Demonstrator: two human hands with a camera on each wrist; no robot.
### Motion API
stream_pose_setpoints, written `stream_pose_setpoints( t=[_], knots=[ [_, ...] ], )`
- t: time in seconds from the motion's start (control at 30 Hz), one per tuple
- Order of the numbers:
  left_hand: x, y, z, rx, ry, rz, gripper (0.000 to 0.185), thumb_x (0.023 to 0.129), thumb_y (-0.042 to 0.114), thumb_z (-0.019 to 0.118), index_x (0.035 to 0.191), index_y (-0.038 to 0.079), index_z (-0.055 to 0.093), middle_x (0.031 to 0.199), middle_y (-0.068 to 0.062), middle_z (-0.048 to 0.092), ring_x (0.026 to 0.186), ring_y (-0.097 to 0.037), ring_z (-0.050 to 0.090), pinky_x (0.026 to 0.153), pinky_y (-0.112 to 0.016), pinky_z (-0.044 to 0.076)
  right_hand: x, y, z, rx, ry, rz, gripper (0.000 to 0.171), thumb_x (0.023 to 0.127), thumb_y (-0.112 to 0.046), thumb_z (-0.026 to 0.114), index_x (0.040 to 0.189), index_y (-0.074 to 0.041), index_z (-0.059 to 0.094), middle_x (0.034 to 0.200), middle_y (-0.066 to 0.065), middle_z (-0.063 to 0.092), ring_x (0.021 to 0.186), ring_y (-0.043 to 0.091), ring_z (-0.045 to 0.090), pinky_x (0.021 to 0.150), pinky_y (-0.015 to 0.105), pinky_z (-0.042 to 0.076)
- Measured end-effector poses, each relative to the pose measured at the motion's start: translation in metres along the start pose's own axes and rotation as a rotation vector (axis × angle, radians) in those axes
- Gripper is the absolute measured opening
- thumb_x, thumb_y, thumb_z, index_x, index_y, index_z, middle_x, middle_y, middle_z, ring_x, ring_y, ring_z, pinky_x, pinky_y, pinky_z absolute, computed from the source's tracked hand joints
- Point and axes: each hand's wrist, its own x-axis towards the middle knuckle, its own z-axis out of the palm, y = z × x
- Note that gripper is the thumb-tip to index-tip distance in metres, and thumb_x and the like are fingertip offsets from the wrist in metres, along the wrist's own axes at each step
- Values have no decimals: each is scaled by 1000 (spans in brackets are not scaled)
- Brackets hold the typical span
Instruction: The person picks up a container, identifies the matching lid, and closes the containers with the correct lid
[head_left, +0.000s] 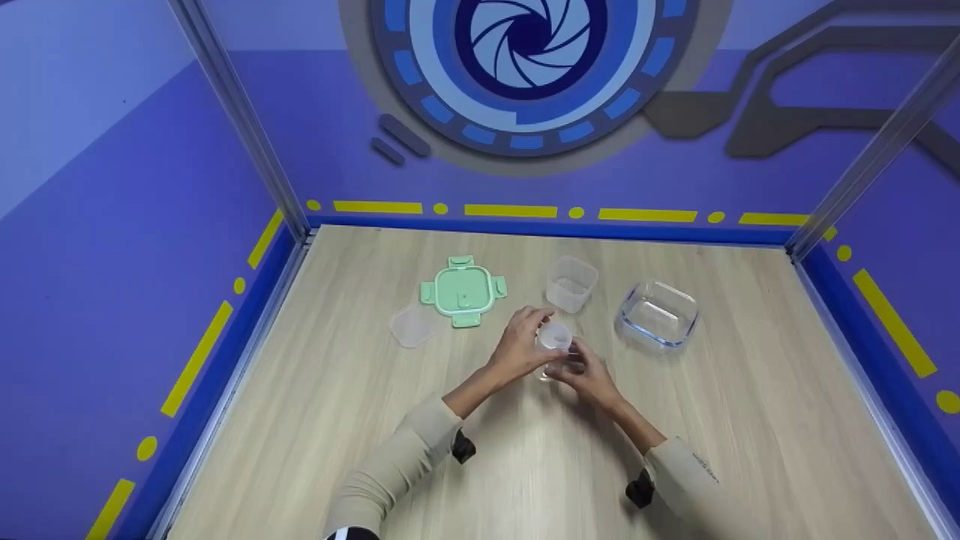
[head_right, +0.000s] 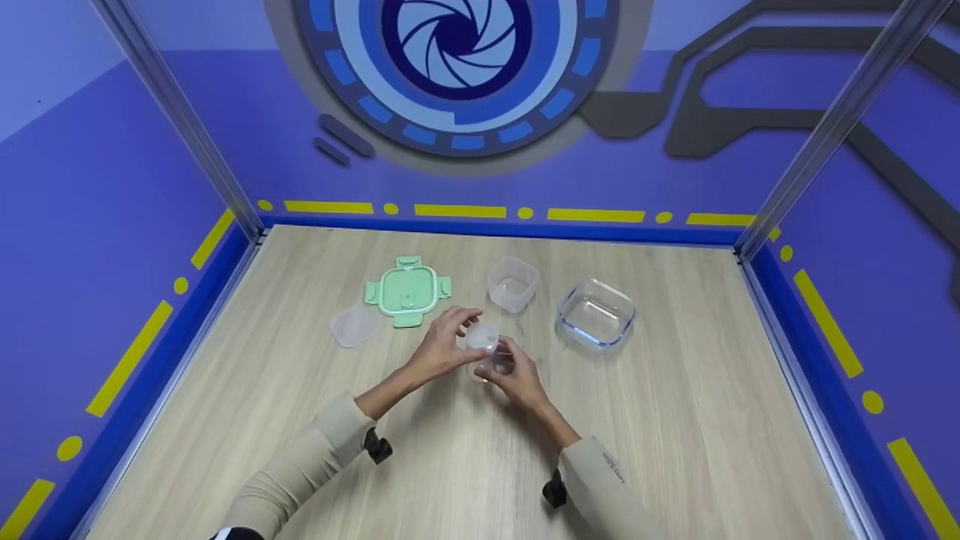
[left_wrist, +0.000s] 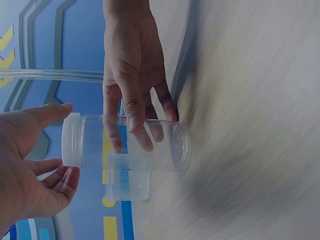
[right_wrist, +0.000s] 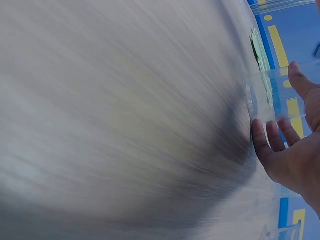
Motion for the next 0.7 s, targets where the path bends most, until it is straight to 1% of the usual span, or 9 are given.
stream_pose_setpoints(
  t=[0.1, 0.2, 0.27, 0.37, 0.47, 0.53, 0.63, 0.7],
  knots=[
    [1, -1, -1, -18, -20, -7, 64, 82, 25, 86, 137, 4, 60, 124, -12, 66, 114, -23, 60, 96, -34, 53, 0, 0, 0, 12, -5, 15, 61, 85, -1, 80, 141, -3, 54, 131, 21, 65, 123, 40, 62, 105, 58, 50],
    [2, -2, -3, -33, -51, 1, 63, 83, 22, 85, 138, 3, 59, 128, -12, 66, 116, -24, 60, 97, -34, 53, 1, 0, -1, -11, -13, 24, 61, 85, -7, 82, 141, -5, 55, 130, 19, 66, 123, 37, 62, 105, 55, 50],
    [3, -3, -5, -36, -82, 13, 63, 84, 19, 84, 139, 3, 58, 130, -13, 65, 118, -25, 60, 99, -36, 53, 1, 1, -1, -29, -20, 23, 61, 86, -10, 82, 140, -5, 55, 130, 18, 66, 123, 35, 62, 105, 55, 50],
    [5, -4, -7, -25, -121, 50, 63, 84, 14, 83, 140, 3, 57, 133, -13, 64, 122, -26, 59, 103, -38, 51, 1, 0, -1, -36, -21, 18, 61, 86, -10, 82, 141, -4, 55, 130, 18, 66, 123, 36, 62, 107, 55, 49],
    [7, -6, -8, -20, -157, 73, 63, 83, 10, 82, 140, 4, 57, 136, -14, 63, 125, -28, 58, 107, -40, 49, 1, 0, 0, -33, -24, 15, 63, 86, -10, 82, 142, -4, 54, 131, 18, 65, 123, 36, 61, 108, 55, 48],
    [8, -6, -9, -18, -174, 86, 63, 83, 8, 81, 140, 3, 57, 137, -15, 62, 126, -28, 58, 109, -40, 48, 1, 0, 0, -30, -30, 12, 63, 86, -10, 82, 143, -4, 53, 131, 19, 65, 124, 37, 61, 108, 55, 48],
    [9, -7, -11, -43, -201, 90, 63, 84, 8, 80, 142, 2, 56, 141, -16, 61, 129, -30, 57, 111, -42, 46, -1, -1, -1, -27, -33, 10, 63, 87, -11, 81, 143, -6, 53, 132, 18, 65, 124, 37, 60, 107, 56, 49],
    [8, -7, -12, -58, -203, 96, 64, 83, 10, 81, 142, 3, 56, 142, -15, 60, 130, -30, 55, 111, -43, 45, -1, -1, -2, -35, -35, 3, 62, 87, -12, 81, 142, -6, 54, 133, 18, 65, 124, 37, 61, 106, 56, 50]
  ],
)
